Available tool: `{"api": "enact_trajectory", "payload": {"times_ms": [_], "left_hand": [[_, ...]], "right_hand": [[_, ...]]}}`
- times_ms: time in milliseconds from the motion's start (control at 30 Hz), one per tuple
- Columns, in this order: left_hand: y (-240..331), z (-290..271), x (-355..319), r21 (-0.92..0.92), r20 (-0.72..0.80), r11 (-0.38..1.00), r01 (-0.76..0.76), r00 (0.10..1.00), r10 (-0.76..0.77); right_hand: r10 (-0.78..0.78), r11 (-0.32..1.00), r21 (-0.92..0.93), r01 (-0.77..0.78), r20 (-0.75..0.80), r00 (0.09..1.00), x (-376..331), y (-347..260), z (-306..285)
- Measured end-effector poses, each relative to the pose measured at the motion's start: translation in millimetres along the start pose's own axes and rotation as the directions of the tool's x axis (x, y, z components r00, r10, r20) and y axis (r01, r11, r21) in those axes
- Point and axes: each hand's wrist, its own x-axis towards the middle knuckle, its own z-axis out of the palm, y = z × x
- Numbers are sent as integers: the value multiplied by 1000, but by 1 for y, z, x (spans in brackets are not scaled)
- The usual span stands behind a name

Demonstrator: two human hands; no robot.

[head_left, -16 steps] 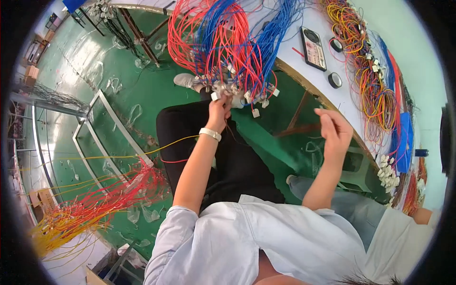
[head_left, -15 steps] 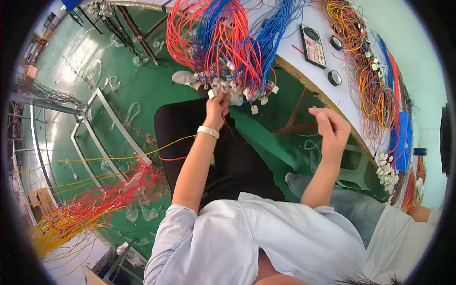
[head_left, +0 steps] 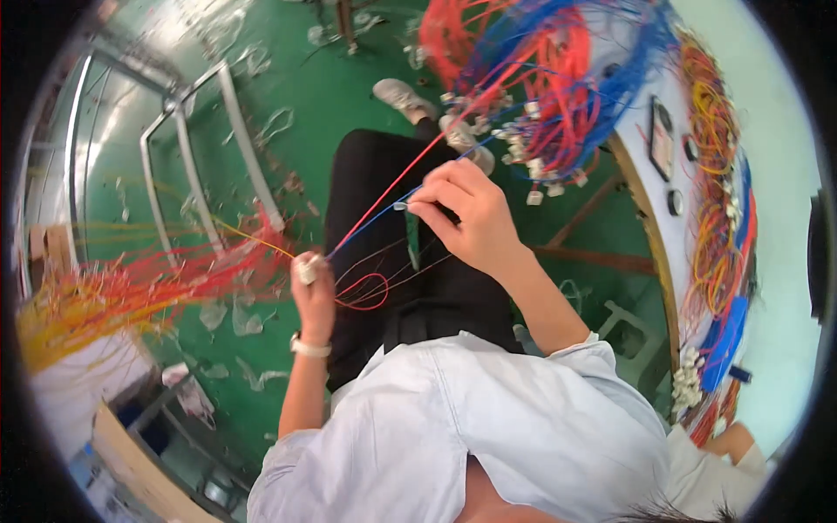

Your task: Organizing, bundling, and applying tape to multi-colored electrical wire harnesses on a factory production floor.

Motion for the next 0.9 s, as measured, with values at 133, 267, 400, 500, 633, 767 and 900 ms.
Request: {"api": "enact_trajectory", "payload": {"times_ms": [133,267,400,500,633,767,900], "left_hand": [[46,-53,-23,183,-8,981,64,998,-64],[100,-26,-17,-220,64,968,120,992,-109],[128,2,-1,-411,347,867,282,928,-137],[143,25,-5,-387,466,841,378,867,-175],[142,55,-7,-369,551,821,436,814,-184],[141,74,-10,-273,565,883,381,807,-174],[142,87,-17,-192,484,962,193,872,-78]], "right_hand": [[-116,888,454,73,68,991,8,-8,70],[89,853,456,-255,355,931,8,-37,89],[73,860,476,-182,237,969,10,-55,59],[75,893,427,-141,167,983,6,-62,38],[96,922,365,-134,119,988,-5,-59,16],[139,924,344,-168,108,984,-12,-58,-8],[251,894,339,-294,165,954,-19,-59,-22]]}}
